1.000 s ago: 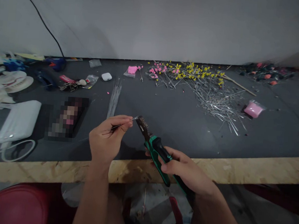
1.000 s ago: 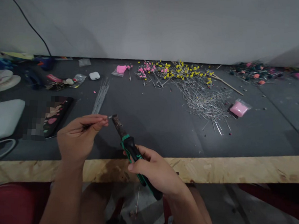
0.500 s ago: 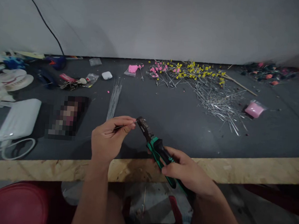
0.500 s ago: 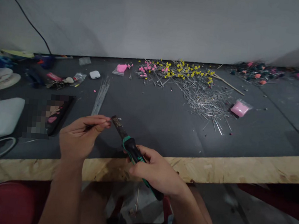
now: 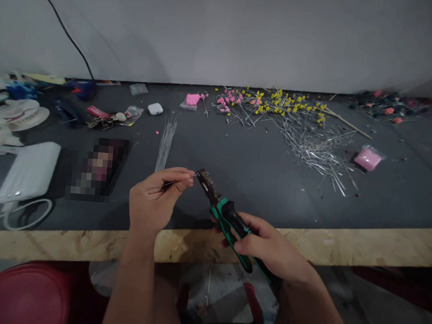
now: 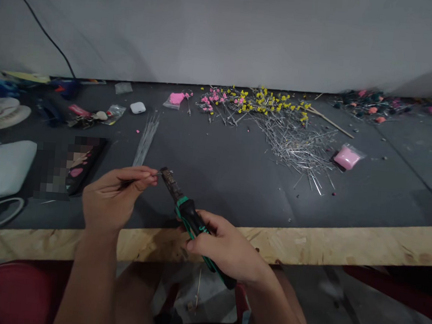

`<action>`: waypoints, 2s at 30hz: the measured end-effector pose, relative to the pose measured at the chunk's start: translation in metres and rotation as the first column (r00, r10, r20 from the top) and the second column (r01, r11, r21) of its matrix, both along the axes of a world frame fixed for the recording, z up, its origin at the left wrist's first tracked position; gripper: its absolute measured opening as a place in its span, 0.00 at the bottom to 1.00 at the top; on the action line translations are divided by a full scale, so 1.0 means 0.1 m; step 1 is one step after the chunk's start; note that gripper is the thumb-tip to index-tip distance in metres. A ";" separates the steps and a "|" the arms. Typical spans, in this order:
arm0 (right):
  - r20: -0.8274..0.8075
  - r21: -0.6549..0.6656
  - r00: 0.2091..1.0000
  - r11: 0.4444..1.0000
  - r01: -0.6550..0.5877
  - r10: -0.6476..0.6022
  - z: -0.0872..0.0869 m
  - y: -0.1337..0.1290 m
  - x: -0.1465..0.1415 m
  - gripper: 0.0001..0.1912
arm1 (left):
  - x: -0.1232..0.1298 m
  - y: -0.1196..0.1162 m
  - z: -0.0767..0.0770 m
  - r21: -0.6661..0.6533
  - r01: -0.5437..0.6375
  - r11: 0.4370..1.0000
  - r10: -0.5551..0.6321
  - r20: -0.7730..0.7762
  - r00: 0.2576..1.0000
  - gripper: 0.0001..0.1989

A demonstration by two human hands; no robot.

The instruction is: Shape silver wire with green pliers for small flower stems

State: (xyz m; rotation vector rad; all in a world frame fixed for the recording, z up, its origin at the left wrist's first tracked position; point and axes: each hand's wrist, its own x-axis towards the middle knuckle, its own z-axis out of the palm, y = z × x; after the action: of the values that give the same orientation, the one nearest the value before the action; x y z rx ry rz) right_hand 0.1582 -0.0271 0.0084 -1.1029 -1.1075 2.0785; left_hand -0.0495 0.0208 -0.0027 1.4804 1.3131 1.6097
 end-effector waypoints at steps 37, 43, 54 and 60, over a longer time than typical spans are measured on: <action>-0.722 -0.372 0.687 0.883 -0.286 -0.081 -0.16 0.05 -0.06 0.04 | 0.05 0.09 -0.11 -0.094 0.259 0.961 -0.190 0.455 0.870 0.02; -0.733 -0.358 0.677 0.883 -0.303 -0.064 -0.15 0.03 -0.07 0.06 | 0.06 0.03 -0.01 -0.162 0.385 0.908 -0.243 0.545 0.802 0.05; -0.737 -0.345 0.673 0.890 -0.296 -0.062 -0.15 -0.03 -0.08 0.07 | 0.00 0.04 0.01 -0.233 0.497 0.836 -0.249 0.647 0.721 0.09; -0.715 -0.335 0.697 0.903 -0.269 -0.058 -0.13 -0.02 -0.09 0.05 | -0.01 0.02 0.03 -0.322 0.487 0.812 -0.233 0.585 0.777 0.09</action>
State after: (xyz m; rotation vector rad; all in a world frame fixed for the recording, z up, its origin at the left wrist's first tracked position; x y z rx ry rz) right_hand 0.1496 -0.0288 -0.0044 -0.2764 -0.3389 2.5676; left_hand -0.0502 0.0225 0.0000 0.8477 0.9167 1.2007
